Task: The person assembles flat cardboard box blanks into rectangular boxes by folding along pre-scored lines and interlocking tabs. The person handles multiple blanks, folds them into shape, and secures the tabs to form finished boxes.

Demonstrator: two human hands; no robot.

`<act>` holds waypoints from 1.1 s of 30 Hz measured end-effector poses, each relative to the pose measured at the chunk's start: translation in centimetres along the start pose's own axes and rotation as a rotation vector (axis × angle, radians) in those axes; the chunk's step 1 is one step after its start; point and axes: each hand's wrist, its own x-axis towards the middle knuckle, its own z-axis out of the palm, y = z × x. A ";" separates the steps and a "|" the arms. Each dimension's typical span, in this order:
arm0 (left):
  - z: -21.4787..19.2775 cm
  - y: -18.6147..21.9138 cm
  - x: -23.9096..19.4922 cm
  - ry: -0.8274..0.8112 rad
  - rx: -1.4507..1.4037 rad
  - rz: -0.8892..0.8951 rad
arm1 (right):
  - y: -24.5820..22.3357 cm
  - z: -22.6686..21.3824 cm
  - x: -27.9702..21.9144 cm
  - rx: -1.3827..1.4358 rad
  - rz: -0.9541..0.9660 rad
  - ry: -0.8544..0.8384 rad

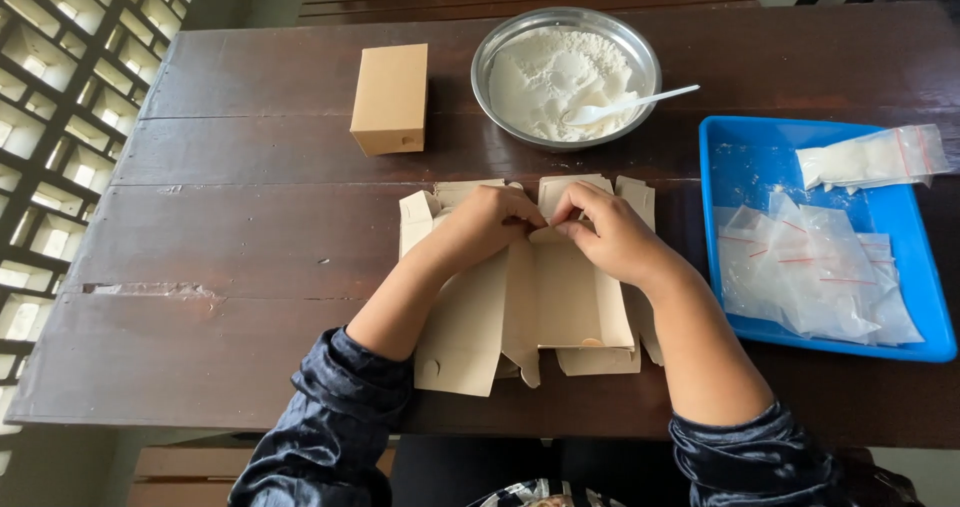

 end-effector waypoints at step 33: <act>1.3 -0.7 -0.4 0.047 0.090 -0.095 | -0.4 1.2 -0.4 -0.720 -0.168 0.152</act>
